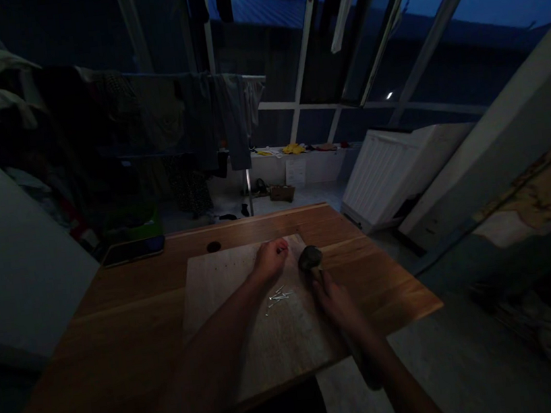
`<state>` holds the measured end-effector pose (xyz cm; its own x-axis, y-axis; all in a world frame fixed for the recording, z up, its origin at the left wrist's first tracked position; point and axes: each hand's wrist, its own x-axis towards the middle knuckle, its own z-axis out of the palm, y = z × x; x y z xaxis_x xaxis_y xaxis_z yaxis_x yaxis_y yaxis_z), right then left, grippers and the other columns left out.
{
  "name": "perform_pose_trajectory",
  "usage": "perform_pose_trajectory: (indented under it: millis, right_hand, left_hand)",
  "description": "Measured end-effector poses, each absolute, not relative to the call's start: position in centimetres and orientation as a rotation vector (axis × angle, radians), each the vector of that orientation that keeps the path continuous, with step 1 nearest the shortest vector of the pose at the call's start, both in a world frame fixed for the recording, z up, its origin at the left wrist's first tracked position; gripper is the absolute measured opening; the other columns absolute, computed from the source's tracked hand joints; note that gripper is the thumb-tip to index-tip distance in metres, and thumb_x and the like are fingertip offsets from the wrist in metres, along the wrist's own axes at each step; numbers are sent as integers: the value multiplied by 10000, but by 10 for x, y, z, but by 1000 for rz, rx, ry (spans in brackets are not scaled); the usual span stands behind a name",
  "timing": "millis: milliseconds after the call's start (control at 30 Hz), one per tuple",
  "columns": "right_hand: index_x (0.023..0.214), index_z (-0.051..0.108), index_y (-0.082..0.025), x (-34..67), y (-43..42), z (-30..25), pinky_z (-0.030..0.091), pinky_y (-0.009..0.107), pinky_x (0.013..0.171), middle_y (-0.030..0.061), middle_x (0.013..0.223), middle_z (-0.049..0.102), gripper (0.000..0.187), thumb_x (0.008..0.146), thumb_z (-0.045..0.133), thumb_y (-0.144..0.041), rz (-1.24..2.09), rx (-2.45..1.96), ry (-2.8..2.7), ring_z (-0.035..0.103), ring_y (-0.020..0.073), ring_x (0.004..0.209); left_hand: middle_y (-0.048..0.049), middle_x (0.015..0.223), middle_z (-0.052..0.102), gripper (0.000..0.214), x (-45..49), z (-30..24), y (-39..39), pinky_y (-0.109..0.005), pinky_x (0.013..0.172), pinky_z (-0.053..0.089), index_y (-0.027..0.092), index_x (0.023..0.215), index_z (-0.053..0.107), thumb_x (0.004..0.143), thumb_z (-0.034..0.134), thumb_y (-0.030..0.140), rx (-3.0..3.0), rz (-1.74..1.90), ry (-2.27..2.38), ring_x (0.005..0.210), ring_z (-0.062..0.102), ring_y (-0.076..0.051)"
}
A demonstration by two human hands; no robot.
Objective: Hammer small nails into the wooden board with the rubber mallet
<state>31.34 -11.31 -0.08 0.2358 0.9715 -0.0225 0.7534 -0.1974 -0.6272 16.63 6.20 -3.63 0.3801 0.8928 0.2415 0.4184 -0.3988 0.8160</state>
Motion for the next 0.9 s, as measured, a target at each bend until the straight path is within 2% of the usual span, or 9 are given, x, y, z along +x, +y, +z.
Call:
perform_pose_trajectory:
  millis: [167, 333, 533, 633, 800, 900]
  right_hand:
    - [1244, 616, -182, 322, -108, 1, 529, 355, 829, 138, 1053, 789, 414, 1011, 416, -459, 657, -1910, -1587, 752, 309, 1011]
    - [1226, 616, -182, 320, -109, 3, 518, 327, 693, 99, 861, 781, 457, 1021, 366, -505, 718, -1931, -1560, 753, 289, 772]
    - [1242, 648, -185, 321, -104, -5, 541, 371, 857, 139, 1087, 795, 444, 989, 428, -475, 665, -1874, -1523, 751, 308, 1019]
    - [1264, 659, -194, 321, -95, -3, 540, 386, 894, 130, 1107, 792, 471, 978, 432, -490, 639, -1850, -1498, 736, 312, 1063]
    - [1292, 640, -171, 317, -71, 20, 536, 335, 728, 99, 878, 770, 539, 990, 370, -526, 610, -1884, -1500, 746, 280, 804]
    - [1351, 591, -151, 310, -59, 33, 517, 306, 617, 85, 825, 750, 569, 1007, 336, -527, 654, -1875, -1489, 718, 247, 662]
  left_hand:
    - [6, 856, 755, 98, 166, -35, 65, -246, 801, 491, 184, 878, 725, 811, 659, 158, 1981, 918, 1127, 808, 676, -147]
    - [19, 814, 744, 97, 165, -30, 63, -246, 784, 492, 191, 872, 719, 793, 671, 162, 1953, 900, 1150, 784, 669, -142]
    - [21, 794, 742, 232, 166, -31, 62, -253, 776, 503, 197, 1017, 711, 795, 680, 136, 1921, 948, 1129, 772, 683, -151]
    - [21, 791, 743, 269, 166, -34, 62, -255, 768, 503, 197, 1067, 704, 803, 693, 150, 1914, 955, 1136, 756, 684, -154]
    - [22, 783, 746, 279, 167, -34, 59, -255, 771, 507, 193, 1082, 708, 808, 676, 145, 1888, 960, 1147, 743, 685, -151]
    - [25, 788, 749, 299, 167, -30, 57, -258, 776, 510, 192, 1089, 709, 798, 672, 135, 1895, 925, 1152, 757, 692, -154]
